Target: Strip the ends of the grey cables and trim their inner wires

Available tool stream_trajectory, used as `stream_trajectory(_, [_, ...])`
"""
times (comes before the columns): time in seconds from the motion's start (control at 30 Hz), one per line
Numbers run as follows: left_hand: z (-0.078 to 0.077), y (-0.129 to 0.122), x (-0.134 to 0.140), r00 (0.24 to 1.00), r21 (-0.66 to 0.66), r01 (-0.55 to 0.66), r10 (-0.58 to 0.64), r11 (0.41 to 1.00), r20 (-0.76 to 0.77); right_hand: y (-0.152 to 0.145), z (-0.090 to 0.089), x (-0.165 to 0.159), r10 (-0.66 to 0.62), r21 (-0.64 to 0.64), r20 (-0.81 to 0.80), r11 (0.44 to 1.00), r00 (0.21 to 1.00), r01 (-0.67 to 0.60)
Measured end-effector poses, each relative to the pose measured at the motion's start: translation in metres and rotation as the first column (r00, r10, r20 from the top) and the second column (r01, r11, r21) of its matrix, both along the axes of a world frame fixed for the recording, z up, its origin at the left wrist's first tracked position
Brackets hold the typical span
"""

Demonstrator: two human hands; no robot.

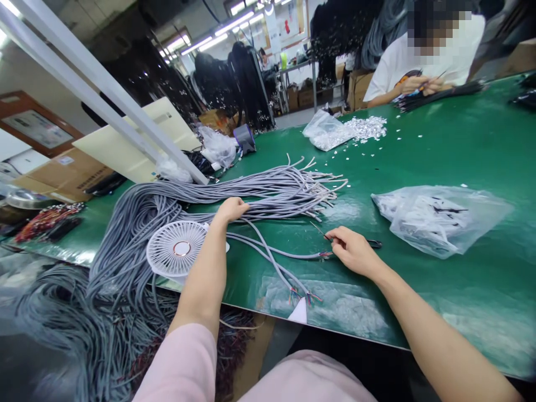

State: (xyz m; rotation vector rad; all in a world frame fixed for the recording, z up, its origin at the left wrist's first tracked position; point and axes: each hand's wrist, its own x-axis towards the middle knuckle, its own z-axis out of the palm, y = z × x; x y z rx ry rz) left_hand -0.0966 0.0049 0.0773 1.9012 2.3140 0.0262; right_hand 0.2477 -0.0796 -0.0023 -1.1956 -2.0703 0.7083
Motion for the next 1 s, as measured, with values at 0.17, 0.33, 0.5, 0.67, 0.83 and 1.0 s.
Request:
stream_trajectory(0.17, [0.021, -0.007, -0.006, 0.991, -0.016, 0.063, -0.061, 0.998, 0.122, -0.001, 0.001, -0.001, -0.002, 0.005, -0.003, 1.000, 1.000, 0.002])
stream_trajectory(0.33, [0.001, 0.008, 0.037, 0.988, -0.134, 0.082, -0.062, 0.988, 0.144, 0.001, 0.000, 0.000, -0.012, 0.012, -0.033, 1.000, 0.999, 0.012])
stream_trajectory(0.5, [-0.016, 0.030, 0.071, 0.984, -0.102, 0.088, -0.070, 0.991, 0.166, 0.006, -0.001, 0.004, -0.105, -0.038, -0.096, 0.994, 0.990, 0.102])
stream_trajectory(0.67, [-0.006, 0.021, 0.062, 0.926, -0.059, 0.175, -0.144, 0.983, 0.350, 0.006, 0.004, 0.006, -0.188, -0.125, -0.234, 0.979, 0.954, 0.162])
stream_trajectory(0.83, [0.004, 0.001, 0.047, 0.736, 0.073, 0.222, -0.216, 0.972, 0.642, 0.005, 0.006, 0.004, -0.207, -0.162, -0.313, 0.973, 0.927, 0.163])
stream_trajectory(1.0, [0.000, 0.004, 0.039, 0.500, 0.380, 0.017, -0.337, 0.925, 0.798, 0.008, 0.002, 0.003, -0.247, -0.185, -0.377, 0.964, 0.892, 0.189])
